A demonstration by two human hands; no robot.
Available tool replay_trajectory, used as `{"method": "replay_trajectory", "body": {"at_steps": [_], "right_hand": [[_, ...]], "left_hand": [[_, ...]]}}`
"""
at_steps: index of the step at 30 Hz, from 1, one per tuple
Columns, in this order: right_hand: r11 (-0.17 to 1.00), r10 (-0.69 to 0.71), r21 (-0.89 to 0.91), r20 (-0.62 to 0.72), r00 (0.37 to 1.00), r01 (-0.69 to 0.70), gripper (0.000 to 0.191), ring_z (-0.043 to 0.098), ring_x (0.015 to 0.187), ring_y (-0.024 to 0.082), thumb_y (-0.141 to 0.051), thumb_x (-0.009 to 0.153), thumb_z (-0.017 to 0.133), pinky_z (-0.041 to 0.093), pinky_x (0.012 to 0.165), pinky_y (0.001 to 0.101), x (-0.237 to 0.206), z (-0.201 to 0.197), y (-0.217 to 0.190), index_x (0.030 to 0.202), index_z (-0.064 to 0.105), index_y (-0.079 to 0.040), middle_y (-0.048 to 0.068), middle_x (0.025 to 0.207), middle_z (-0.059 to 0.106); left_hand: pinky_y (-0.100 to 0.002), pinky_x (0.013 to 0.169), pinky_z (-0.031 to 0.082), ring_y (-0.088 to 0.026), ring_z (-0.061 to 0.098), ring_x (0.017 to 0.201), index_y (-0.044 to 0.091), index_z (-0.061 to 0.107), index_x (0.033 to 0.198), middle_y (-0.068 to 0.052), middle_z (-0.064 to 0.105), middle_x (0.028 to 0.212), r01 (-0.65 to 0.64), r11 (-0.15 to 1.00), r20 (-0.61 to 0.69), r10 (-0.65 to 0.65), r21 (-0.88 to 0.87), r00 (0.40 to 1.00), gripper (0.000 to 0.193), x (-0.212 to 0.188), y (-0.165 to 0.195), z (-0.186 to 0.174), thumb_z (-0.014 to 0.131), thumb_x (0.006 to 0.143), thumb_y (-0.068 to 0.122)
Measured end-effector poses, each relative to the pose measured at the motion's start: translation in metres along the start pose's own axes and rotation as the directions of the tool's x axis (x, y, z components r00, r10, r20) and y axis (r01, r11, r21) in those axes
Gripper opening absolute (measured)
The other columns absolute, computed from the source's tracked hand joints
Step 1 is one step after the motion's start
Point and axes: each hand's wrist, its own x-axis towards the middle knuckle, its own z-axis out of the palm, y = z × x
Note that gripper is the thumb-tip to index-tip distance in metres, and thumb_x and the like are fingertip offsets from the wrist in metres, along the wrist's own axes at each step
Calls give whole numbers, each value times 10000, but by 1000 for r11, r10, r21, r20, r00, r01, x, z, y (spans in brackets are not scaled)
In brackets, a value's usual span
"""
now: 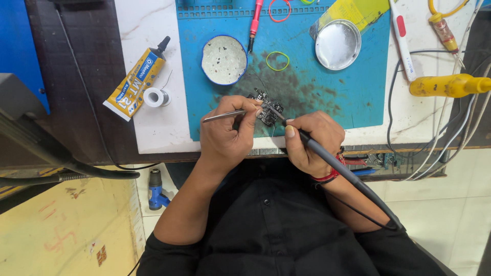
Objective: The person uses a soldering iron and tweezers to apply solder to multiple points on a small circuit board. The board is held steady with tweezers while the soldering iron melts solder onto specific pads. The person occasionally repositions the board to access different areas.
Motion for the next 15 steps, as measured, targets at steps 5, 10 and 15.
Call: {"method": "replay_trajectory", "body": {"at_steps": [5, 10, 15], "right_hand": [[1000, 6, 9, 2, 1000, -6, 68, 638, 678, 268, -36, 947, 705, 480, 645, 366, 1, 0, 0, 964, 640, -32, 107, 837, 692], [1000, 20, 2, -9, 1000, -20, 60, 636, 676, 264, -36, 950, 699, 480, 643, 361, 1, 0, -1, 960, 641, -31, 104, 839, 697], [1000, 11, 3, -20, 1000, -11, 62, 643, 684, 263, -35, 954, 696, 482, 646, 360, 2, 1, -1, 964, 634, -29, 106, 848, 700]], "left_hand": [[-224, 617, 543, -70, 701, 723, 30, 592, 1032, -95, 773, 1039, -3, 1000, 8, 3, -8, 1000, 106, 0, 0, -1, 697, 1017, 32], [-222, 610, 535, -71, 698, 709, 29, 592, 1029, -91, 775, 1027, -6, 1000, 3, 6, 7, 1000, 114, 2, 1, 0, 704, 1014, 38], [-215, 592, 522, -58, 681, 688, 29, 589, 1027, -87, 776, 1022, -4, 1000, 2, 4, 0, 1000, 113, 1, 1, 0, 701, 1015, 34]]}}
